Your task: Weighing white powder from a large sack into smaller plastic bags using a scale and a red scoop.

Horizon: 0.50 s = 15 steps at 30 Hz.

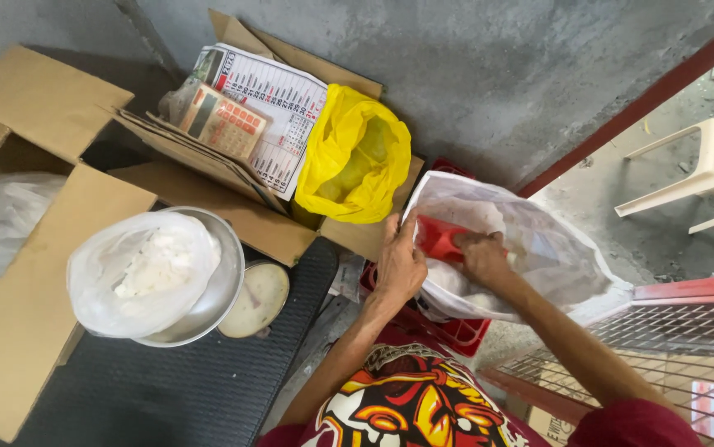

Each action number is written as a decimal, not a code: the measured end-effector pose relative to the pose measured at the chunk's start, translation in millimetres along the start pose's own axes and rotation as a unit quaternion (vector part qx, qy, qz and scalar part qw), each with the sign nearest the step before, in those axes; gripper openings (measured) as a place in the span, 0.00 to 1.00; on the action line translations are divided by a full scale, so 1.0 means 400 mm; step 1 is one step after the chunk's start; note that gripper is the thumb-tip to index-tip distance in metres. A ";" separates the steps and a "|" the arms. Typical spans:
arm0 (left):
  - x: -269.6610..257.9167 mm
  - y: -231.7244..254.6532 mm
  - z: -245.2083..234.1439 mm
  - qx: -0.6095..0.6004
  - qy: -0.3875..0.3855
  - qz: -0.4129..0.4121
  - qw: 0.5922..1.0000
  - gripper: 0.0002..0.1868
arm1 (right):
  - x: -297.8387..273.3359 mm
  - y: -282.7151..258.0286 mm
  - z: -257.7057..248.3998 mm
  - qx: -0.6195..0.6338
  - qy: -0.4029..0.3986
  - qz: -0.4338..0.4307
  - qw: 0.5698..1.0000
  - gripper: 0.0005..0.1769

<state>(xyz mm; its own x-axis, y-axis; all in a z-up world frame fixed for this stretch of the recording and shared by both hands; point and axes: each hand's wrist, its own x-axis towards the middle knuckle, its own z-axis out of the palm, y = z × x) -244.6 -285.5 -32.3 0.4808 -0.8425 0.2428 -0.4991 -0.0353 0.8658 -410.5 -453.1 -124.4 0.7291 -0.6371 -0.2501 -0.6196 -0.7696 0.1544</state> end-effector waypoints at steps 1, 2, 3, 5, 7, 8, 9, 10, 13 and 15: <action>0.008 -0.004 0.003 0.001 0.001 0.002 1.000 0.39 | 0.016 -0.006 0.003 0.000 0.003 0.001 1.000 0.33; 0.006 -0.007 0.006 -0.001 -0.002 -0.004 1.000 0.40 | 0.024 -0.018 0.012 0.052 0.015 0.017 0.998 0.29; 0.004 -0.011 0.008 -0.003 -0.005 -0.010 1.000 0.40 | 0.032 -0.030 0.020 0.104 0.027 0.033 0.994 0.26; 0.003 -0.003 -0.001 -0.006 0.008 -0.004 1.000 0.39 | 0.043 -0.019 0.018 0.178 0.043 0.056 0.982 0.25; 0.003 -0.004 -0.010 -0.008 0.020 0.003 1.000 0.39 | 0.066 -0.003 0.047 0.252 0.060 0.078 0.963 0.24; 0.003 -0.010 -0.009 -0.007 0.016 -0.015 1.000 0.37 | 0.079 0.013 0.080 0.280 0.060 0.084 0.954 0.23; 0.004 -0.016 -0.007 -0.006 0.012 -0.032 0.999 0.35 | 0.094 0.029 0.113 0.309 0.061 0.090 0.945 0.24; 0.006 -0.015 -0.004 -0.006 0.012 -0.032 0.999 0.35 | 0.084 0.033 0.095 0.309 0.061 0.091 0.945 0.24; 0.006 -0.017 -0.004 0.004 0.030 -0.009 0.999 0.32 | 0.054 0.041 0.053 0.290 0.091 0.073 0.950 0.23; 0.009 -0.011 -0.007 -0.001 0.054 0.020 0.998 0.30 | 0.035 0.065 0.029 0.277 0.042 0.100 0.955 0.24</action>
<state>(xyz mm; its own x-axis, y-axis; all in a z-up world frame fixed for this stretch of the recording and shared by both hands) -238.7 -286.8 -34.1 0.5351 -0.7809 0.3223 -0.5182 -0.0021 0.8552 -419.6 -481.6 -134.9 0.5856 -0.7886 -0.1872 -0.7910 -0.5055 -0.3447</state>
